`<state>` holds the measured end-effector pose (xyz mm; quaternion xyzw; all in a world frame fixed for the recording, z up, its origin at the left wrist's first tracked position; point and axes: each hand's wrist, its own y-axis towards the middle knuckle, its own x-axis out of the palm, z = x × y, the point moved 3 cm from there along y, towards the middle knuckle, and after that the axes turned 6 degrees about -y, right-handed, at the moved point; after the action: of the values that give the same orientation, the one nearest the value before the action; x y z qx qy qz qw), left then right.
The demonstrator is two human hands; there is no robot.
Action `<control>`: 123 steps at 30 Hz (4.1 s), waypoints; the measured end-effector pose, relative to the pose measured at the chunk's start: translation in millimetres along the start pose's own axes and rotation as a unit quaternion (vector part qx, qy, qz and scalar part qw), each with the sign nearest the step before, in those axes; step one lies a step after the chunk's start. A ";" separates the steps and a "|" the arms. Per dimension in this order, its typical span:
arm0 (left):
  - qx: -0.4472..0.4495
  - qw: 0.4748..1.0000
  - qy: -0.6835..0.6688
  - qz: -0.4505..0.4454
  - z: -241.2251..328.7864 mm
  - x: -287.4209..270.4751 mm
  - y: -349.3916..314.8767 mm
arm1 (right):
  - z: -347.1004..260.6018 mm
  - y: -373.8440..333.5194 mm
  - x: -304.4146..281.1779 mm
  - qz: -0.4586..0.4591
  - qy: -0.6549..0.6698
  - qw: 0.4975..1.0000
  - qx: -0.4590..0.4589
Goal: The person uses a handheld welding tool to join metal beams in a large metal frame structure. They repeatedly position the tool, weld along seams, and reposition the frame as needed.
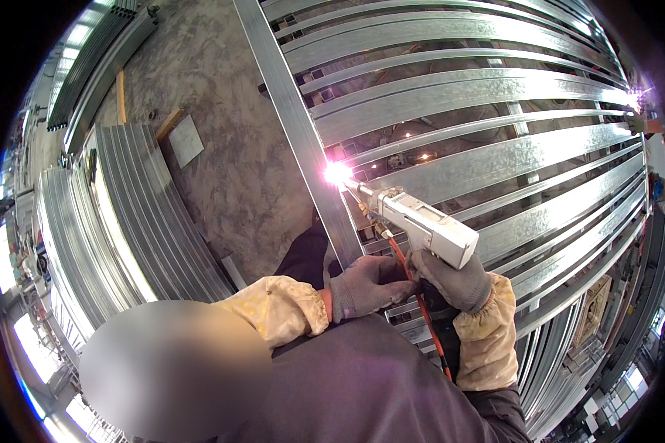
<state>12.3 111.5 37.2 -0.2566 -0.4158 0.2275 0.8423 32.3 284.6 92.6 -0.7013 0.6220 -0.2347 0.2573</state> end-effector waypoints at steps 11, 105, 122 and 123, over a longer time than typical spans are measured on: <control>0.009 0.999 -0.003 -0.039 2.7 -0.2 -1.0 | 5.0 -6.4 -1.4 0.013 0.006 0.999 -0.041; 0.008 0.996 -0.049 0.078 2.4 -82.4 10.4 | 5.7 -24.4 63.2 0.226 0.312 0.920 0.078; 0.006 0.992 -0.087 0.090 -2.2 -83.7 11.2 | 26.1 -27.9 56.4 0.161 0.387 0.903 0.092; -0.010 0.993 -0.089 0.083 -3.3 -85.5 10.6 | 23.5 -28.3 55.4 0.147 0.399 0.901 0.089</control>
<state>-33.9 67.8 -21.1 -0.2775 -0.4682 0.3147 0.7776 75.2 233.8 93.8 -0.4237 0.7450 -0.5087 0.0810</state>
